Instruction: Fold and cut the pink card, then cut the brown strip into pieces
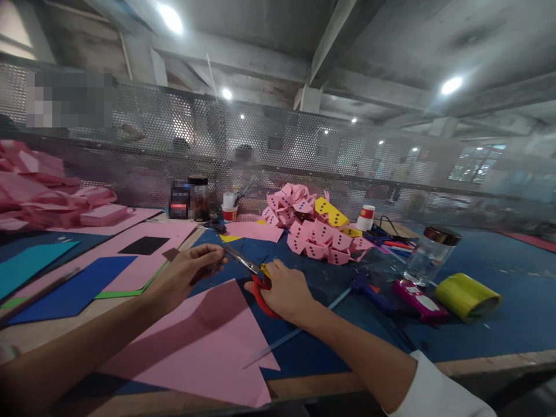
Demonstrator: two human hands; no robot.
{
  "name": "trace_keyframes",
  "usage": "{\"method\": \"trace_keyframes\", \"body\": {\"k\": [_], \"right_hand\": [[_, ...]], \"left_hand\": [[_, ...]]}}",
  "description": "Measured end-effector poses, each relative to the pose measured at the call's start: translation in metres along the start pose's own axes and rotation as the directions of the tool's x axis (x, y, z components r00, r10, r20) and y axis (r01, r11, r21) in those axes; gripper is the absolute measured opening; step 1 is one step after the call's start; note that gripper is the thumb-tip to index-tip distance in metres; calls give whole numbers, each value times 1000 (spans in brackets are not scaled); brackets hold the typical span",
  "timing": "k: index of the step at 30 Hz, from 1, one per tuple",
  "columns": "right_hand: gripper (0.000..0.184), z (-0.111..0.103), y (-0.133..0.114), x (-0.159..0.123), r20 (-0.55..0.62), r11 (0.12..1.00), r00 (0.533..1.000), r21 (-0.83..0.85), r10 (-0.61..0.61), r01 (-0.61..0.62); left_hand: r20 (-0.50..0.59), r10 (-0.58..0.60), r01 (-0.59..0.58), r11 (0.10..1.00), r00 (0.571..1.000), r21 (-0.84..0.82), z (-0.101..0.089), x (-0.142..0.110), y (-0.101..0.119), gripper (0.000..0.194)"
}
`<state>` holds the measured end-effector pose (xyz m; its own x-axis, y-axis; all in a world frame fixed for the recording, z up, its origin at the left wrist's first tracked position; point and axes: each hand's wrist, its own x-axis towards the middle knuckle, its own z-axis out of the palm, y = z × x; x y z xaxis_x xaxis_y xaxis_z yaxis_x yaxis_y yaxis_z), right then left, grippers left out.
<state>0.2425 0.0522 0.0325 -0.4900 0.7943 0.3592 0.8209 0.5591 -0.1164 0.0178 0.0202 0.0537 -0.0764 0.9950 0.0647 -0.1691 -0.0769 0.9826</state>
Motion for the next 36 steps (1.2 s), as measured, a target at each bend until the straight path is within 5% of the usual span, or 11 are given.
{"method": "trace_keyframes", "body": {"k": [36], "right_hand": [[44, -6, -3, -1, 89, 999, 996, 39, 13, -17]], "left_hand": [[25, 17, -18, 999, 1000, 40, -3, 3, -4, 22]]}}
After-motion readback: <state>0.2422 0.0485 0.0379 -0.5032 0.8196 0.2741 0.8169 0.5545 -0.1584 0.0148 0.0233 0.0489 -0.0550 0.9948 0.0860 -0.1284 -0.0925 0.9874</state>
